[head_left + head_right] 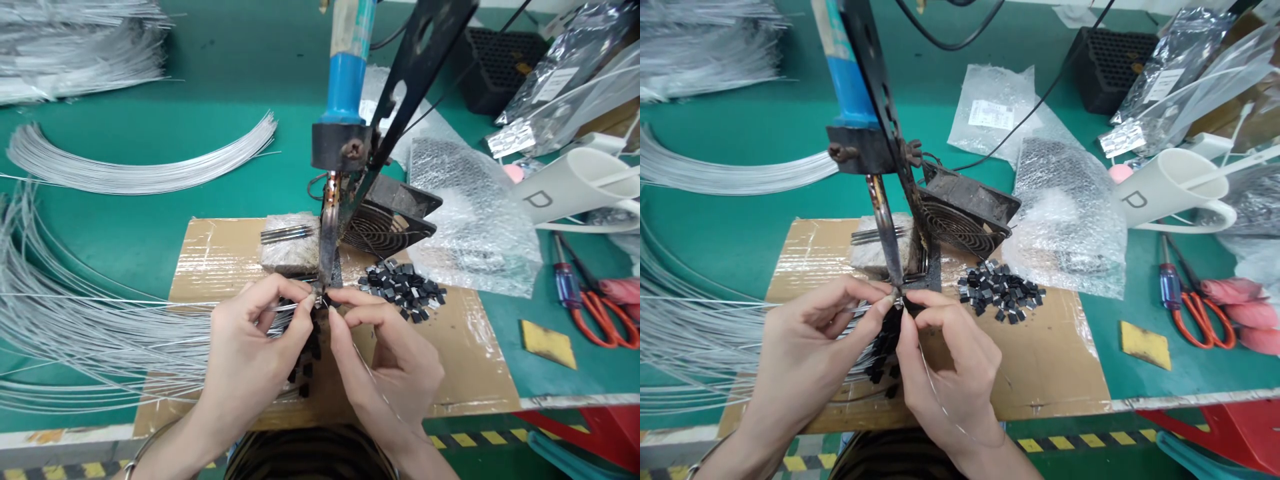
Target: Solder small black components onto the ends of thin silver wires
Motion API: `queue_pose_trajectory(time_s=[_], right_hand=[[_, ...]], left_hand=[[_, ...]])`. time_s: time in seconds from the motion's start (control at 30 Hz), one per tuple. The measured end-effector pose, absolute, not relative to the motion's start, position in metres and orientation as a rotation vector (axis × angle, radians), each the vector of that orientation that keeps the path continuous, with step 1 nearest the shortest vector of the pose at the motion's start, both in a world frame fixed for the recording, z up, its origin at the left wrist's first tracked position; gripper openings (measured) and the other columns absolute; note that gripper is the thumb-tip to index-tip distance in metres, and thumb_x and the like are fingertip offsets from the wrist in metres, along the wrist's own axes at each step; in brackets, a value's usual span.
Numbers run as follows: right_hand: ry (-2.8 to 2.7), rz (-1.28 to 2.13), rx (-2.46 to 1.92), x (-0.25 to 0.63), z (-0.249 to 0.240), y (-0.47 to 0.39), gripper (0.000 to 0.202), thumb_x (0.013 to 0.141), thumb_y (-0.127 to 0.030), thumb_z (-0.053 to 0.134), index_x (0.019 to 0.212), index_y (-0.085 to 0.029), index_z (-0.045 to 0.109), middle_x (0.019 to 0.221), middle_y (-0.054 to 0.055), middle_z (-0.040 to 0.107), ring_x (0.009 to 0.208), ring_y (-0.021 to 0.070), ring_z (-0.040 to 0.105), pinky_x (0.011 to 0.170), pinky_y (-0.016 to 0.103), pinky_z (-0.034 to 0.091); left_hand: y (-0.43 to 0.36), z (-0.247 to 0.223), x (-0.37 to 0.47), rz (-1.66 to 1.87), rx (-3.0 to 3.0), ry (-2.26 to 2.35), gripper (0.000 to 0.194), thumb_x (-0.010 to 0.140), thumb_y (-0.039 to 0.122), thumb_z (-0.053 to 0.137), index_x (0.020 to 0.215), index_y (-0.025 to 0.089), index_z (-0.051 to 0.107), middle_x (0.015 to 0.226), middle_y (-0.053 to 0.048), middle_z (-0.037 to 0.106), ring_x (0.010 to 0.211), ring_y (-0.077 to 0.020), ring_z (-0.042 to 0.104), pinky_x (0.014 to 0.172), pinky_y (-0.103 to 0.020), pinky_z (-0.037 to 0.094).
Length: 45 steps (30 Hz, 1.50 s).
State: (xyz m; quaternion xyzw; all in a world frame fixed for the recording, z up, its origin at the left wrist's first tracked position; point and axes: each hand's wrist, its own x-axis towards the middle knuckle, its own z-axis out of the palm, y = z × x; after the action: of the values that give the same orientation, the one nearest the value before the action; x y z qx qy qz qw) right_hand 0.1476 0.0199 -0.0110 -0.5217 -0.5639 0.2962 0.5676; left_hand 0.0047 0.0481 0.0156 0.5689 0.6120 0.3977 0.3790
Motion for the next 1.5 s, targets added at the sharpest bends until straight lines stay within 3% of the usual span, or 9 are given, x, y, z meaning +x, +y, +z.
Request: queue_pose_trajectory(time_s=[0.1, 0.23, 0.33, 0.47, 0.67, 0.9, 1.07, 1.23, 1.5], right_hand=[[-1.236, 0.736, -1.252, 0.151, -0.012, 0.019, 0.017, 0.091, -0.006, 0.072, 0.091, -0.022, 0.069, 0.107, 0.005, 0.08, 0.101, 0.0208, 0.077, 0.092, 0.036, 0.061], [-0.969, 0.653, -1.435, 0.174, -0.013, 0.021, 0.005, 0.095, -0.021, 0.075, 0.097, -0.022, 0.071, 0.077, -0.003, 0.069, 0.066, 0.014, 0.067, 0.064, 0.028, 0.054], [-0.79, 0.67, -1.315, 0.205, -0.018, 0.022, 0.022, 0.1, -0.033, 0.066, 0.087, -0.019, 0.077, 0.072, 0.0, 0.066, 0.067, 0.0158, 0.064, 0.064, 0.031, 0.052], [-0.616, 0.698, -1.351, 0.245, -0.03, 0.018, 0.054, 0.102, -0.056, 0.049, 0.106, -0.014, 0.082, 0.101, 0.013, 0.078, 0.09, 0.024, 0.07, 0.067, 0.036, 0.055], [-0.667, 0.724, -1.494, 0.249, -0.047, 0.012, 0.055, 0.103, -0.057, 0.042, 0.107, -0.016, 0.079, 0.097, 0.009, 0.077, 0.086, 0.0237, 0.072, 0.064, 0.038, 0.059], [-0.708, 0.69, -1.468, 0.236, -0.047, 0.013, 0.053, 0.106, -0.056, 0.044, 0.101, -0.015, 0.078, 0.094, 0.009, 0.076, 0.08, 0.023, 0.071, 0.064, 0.038, 0.057], [-0.679, 0.677, -1.427, 0.242, -0.049, 0.011, 0.053, 0.106, -0.054, 0.044, 0.098, -0.014, 0.078, 0.089, 0.008, 0.076, 0.073, 0.0207, 0.071, 0.061, 0.035, 0.056], [-0.662, 0.711, -1.424, 0.244, -0.053, 0.01, 0.052, 0.105, -0.053, 0.045, 0.092, -0.015, 0.078, 0.082, 0.007, 0.076, 0.066, 0.0194, 0.069, 0.059, 0.034, 0.056], [-0.687, 0.704, -1.425, 0.24, -0.053, 0.011, 0.049, 0.105, -0.051, 0.051, 0.088, -0.014, 0.077, 0.081, 0.007, 0.077, 0.065, 0.0189, 0.07, 0.058, 0.033, 0.057]], left_hand=[[0.047, 0.014, 0.002, 0.998, 1.463, 1.579, 0.012, 0.088, 0.02, 0.071, 0.077, 0.025, 0.073, 0.084, 0.002, 0.08, 0.077, -0.0172, 0.073, 0.061, -0.028, 0.048], [0.042, 0.012, -0.004, 0.973, 1.493, 1.613, 0.011, 0.091, 0.023, 0.071, 0.081, 0.027, 0.073, 0.087, 0.003, 0.08, 0.08, -0.0175, 0.071, 0.064, -0.029, 0.047], [0.037, 0.012, -0.012, 0.96, 1.581, 1.657, 0.01, 0.093, 0.023, 0.07, 0.085, 0.029, 0.073, 0.088, 0.004, 0.08, 0.073, -0.0155, 0.066, 0.061, -0.03, 0.044], [0.029, 0.012, -0.022, 1.011, 1.842, 1.731, 0.01, 0.092, 0.019, 0.072, 0.09, 0.029, 0.071, 0.091, 0.006, 0.078, 0.051, -0.0097, 0.041, 0.058, -0.031, 0.041], [0.017, -0.002, -0.033, 1.101, 2.265, 1.713, 0.039, 0.084, -0.001, 0.074, 0.111, 0.027, 0.069, 0.102, -0.002, 0.08, 0.093, -0.0221, 0.074, 0.082, -0.038, 0.051], [0.013, -0.015, -0.034, 1.07, 2.164, 1.747, 0.031, 0.085, 0.006, 0.076, 0.106, 0.029, 0.077, 0.117, -0.006, 0.074, 0.096, -0.024, 0.07, 0.093, -0.044, 0.051], [0.03, 0.004, -0.05, 1.149, 2.015, 1.839, 0.018, 0.088, 0.018, 0.076, 0.102, 0.029, 0.076, 0.105, -0.004, 0.074, 0.107, -0.0267, 0.068, 0.099, -0.046, 0.05], [0.12, 0.016, -0.085, 0.945, 2.155, 2.03, 0.017, 0.095, 0.036, 0.069, 0.101, 0.022, 0.076, 0.102, -0.007, 0.077, 0.094, -0.0261, 0.068, 0.094, -0.042, 0.05], [0.267, -0.024, -0.116, 0.766, 2.047, 2.167, 0.014, 0.089, 0.022, 0.073, 0.1, 0.013, 0.073, 0.107, -0.014, 0.069, 0.112, -0.0316, 0.062, 0.105, -0.047, 0.045]])
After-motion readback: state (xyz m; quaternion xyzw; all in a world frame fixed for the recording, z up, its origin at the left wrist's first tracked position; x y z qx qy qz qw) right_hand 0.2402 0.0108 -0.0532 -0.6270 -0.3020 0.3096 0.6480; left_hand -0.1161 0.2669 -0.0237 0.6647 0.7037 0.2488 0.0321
